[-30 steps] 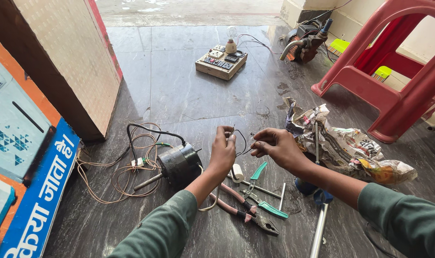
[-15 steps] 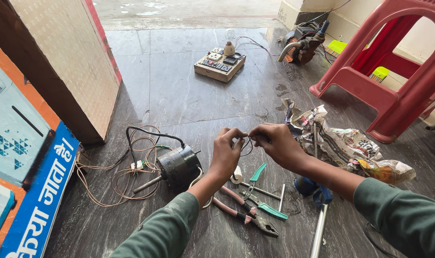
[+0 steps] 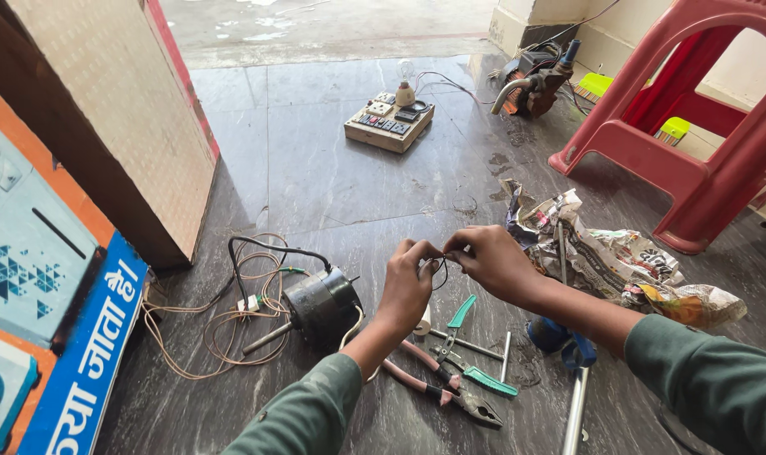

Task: The person uses a T-handle wrench to loosen and remove a nut from the shaft of a small electric motor. They then strip the ends of the motor's power cord with wire strippers, connect the wires to the motor terminals, and test the motor by plugging it into a power board, causing a light bulb to illuminate.

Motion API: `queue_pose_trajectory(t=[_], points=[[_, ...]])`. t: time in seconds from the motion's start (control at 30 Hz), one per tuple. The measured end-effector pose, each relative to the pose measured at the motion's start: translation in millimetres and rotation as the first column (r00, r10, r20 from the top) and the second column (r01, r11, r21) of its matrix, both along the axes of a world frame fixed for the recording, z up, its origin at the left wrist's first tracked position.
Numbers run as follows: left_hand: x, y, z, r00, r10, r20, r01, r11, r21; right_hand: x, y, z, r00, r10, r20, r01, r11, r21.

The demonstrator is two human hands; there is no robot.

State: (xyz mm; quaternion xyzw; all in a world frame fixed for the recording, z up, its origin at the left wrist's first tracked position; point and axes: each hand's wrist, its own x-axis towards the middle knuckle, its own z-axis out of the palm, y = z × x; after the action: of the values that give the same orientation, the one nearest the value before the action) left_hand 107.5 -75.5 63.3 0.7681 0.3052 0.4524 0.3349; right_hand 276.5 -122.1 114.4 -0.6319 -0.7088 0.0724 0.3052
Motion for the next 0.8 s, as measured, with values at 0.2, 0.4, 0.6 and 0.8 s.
queue_pose_trajectory(t=[0.2, 0.4, 0.6, 0.8], points=[[-1.3, -2.4, 0.1, 0.998, -0.064, -0.019, 0.064, 0.998, -0.012, 14.9, 19.3, -14.5, 0.995, -0.036, -0.096, 0.011, 0.968, -0.250], [-7.8, 0.3, -10.5, 0.988, -0.123, -0.093, 0.136, 0.980, 0.143, 21.0, 21.0, -47.3, 0.647, -0.330, -0.687, -0.213, 0.787, -0.579], [-15.6, 2.3, -14.4, 0.997, -0.040, -0.060, 0.046, 0.993, 0.105, 10.7, 1.3, -47.5, 0.889, -0.006, -0.457, -0.124, 0.959, -0.255], [-13.4, 10.5, -9.9, 0.999, 0.022, -0.046, -0.021, 1.000, 0.021, 1.7, -8.2, -20.0, 0.875, 0.196, 0.443, -0.302, 0.935, 0.184]])
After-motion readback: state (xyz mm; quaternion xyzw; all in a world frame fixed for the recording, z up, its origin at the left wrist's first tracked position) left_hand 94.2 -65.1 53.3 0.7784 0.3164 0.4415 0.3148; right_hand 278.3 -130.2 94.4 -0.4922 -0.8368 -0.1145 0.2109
